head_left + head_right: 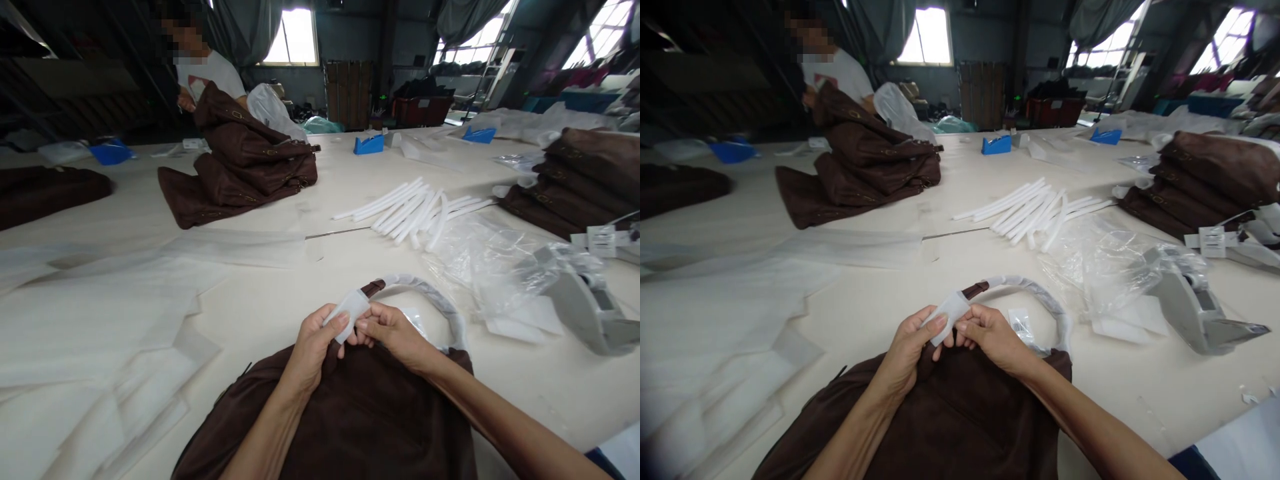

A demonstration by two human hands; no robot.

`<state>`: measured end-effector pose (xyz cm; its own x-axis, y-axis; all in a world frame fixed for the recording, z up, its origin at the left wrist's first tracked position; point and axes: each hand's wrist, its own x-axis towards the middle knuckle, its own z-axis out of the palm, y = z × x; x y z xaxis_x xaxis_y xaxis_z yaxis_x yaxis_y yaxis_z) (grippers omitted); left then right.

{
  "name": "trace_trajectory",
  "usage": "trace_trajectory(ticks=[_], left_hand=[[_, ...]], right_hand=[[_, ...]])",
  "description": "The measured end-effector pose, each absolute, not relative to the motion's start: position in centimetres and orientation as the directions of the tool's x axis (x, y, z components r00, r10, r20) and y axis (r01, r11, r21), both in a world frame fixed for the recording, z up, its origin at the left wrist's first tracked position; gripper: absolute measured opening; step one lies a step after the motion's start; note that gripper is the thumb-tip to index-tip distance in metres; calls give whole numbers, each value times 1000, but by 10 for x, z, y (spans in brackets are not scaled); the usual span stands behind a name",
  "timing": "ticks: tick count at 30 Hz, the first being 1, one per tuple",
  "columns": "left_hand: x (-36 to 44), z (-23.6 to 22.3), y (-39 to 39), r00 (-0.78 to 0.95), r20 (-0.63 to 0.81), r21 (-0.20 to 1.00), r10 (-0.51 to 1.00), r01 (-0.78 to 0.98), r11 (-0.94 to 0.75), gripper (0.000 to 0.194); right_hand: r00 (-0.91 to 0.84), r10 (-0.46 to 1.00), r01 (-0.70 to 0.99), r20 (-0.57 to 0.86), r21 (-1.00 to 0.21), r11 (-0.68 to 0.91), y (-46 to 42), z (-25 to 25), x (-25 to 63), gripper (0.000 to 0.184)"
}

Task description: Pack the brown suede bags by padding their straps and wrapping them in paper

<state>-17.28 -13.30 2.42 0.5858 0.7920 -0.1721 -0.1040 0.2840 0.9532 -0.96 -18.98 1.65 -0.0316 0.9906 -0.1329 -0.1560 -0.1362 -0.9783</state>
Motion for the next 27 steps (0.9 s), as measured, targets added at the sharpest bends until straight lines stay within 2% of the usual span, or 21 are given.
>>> trace_trajectory(ticks=[5, 10, 15, 19, 22, 27], left_hand=[[-174, 22, -130, 586, -188, 930, 788, -151, 334, 38], [-175, 20, -128, 581, -199, 923, 789, -160, 350, 41], [-175, 21, -125, 565, -215, 924, 796, -146, 353, 46], [-175, 23, -124, 588, -235, 925, 774, -109, 364, 60], [-174, 24, -124, 601, -269, 921, 752, -70, 384, 74], [-170, 21, -123, 626, -326, 914, 709, 17, 405, 90]], right_hand=[[-37, 999, -232, -29, -972, -37, -173, 15, -26, 26], [-78, 997, -292, 18, -956, -5, -171, 22, -32, 18], [-5, 999, -243, 37, -969, 35, -166, 15, -33, 15], [116, 993, -196, 0, -980, 23, -161, 4, -35, 15], [123, 990, -194, -70, -980, -45, -159, 1, -38, 14], [228, 960, -309, -162, -947, -86, -145, -3, -41, 32]])
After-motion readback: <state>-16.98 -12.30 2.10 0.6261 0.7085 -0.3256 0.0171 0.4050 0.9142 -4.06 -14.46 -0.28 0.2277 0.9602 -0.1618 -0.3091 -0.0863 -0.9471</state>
